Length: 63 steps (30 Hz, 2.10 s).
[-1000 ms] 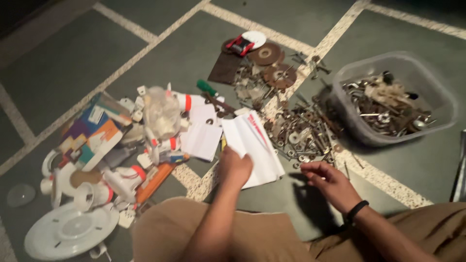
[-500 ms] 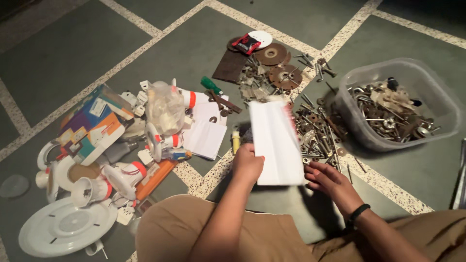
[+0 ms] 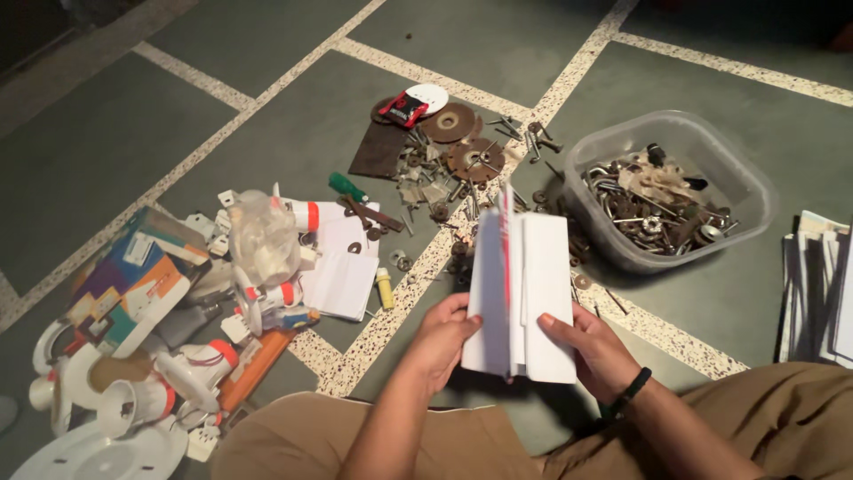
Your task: The person sits on the floor sorting through a pile of papers and hardware. They flip through documents, separate them into stacks, and then begin picking up small metal parts like screws and washers, placing them into a plastic container.
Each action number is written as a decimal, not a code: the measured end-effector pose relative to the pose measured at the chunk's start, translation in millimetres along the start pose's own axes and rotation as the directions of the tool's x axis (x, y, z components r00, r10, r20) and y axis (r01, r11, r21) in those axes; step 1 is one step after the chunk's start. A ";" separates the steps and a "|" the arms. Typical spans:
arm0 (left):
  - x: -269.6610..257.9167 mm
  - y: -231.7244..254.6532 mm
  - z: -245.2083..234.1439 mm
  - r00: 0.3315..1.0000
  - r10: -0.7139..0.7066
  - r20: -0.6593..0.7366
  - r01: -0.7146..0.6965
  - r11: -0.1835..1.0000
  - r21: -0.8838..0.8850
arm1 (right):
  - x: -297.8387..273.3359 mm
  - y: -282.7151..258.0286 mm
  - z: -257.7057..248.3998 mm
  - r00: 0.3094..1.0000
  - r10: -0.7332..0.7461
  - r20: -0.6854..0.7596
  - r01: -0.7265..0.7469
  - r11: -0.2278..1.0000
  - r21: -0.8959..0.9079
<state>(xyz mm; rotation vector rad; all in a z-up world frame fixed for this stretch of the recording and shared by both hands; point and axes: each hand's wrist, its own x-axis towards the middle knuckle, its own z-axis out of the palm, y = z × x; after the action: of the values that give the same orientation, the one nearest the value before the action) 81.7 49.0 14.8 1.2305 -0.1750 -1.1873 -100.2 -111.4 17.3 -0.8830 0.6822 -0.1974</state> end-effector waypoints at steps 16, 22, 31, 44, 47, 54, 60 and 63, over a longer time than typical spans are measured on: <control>-12.7 7.2 33.1 0.995 0.073 0.073 -0.093 0.940 0.328 | 2.5 4.1 -3.1 0.967 -0.254 -0.010 0.240 0.928 -0.283; -8.1 4.8 22.7 0.926 0.342 -0.159 -0.182 0.776 0.604 | 4.8 5.1 -3.4 0.979 -0.197 -0.045 0.179 0.950 -0.256; -18.7 6.9 33.1 0.942 0.319 -0.106 -0.180 0.745 0.642 | 8.2 8.6 -4.7 0.768 -0.635 -0.078 0.277 0.440 -0.855; -25.2 19.3 37.1 0.851 0.419 -0.317 0.018 0.580 0.814 | 31.6 31.0 -46.3 0.920 -0.131 -0.370 0.027 0.962 -0.273; -27.2 23.9 38.9 0.856 0.387 -0.342 0.087 0.545 0.834 | 35.1 32.0 -50.7 0.930 -0.073 -0.362 0.013 0.986 -0.164; -35.1 28.9 47.9 0.874 0.358 -0.329 0.102 0.526 0.844 | 24.0 18.4 -32.2 0.934 -0.140 -0.328 -0.001 0.919 -0.395; -37.2 31.2 54.6 0.889 0.328 -0.319 0.137 0.475 0.869 | 22.8 13.5 -29.0 0.935 -0.161 -0.317 0.011 0.905 -0.426; -37.7 31.3 54.7 0.892 0.327 -0.312 0.125 0.484 0.866 | 21.2 13.1 -28.8 0.918 -0.108 -0.381 -0.079 0.892 -0.444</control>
<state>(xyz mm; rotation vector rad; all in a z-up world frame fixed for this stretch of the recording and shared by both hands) 47.3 39.3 78.9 2.3485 -0.5635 -0.6179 -103.2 -130.8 -15.3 -1.3163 1.1324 -0.2393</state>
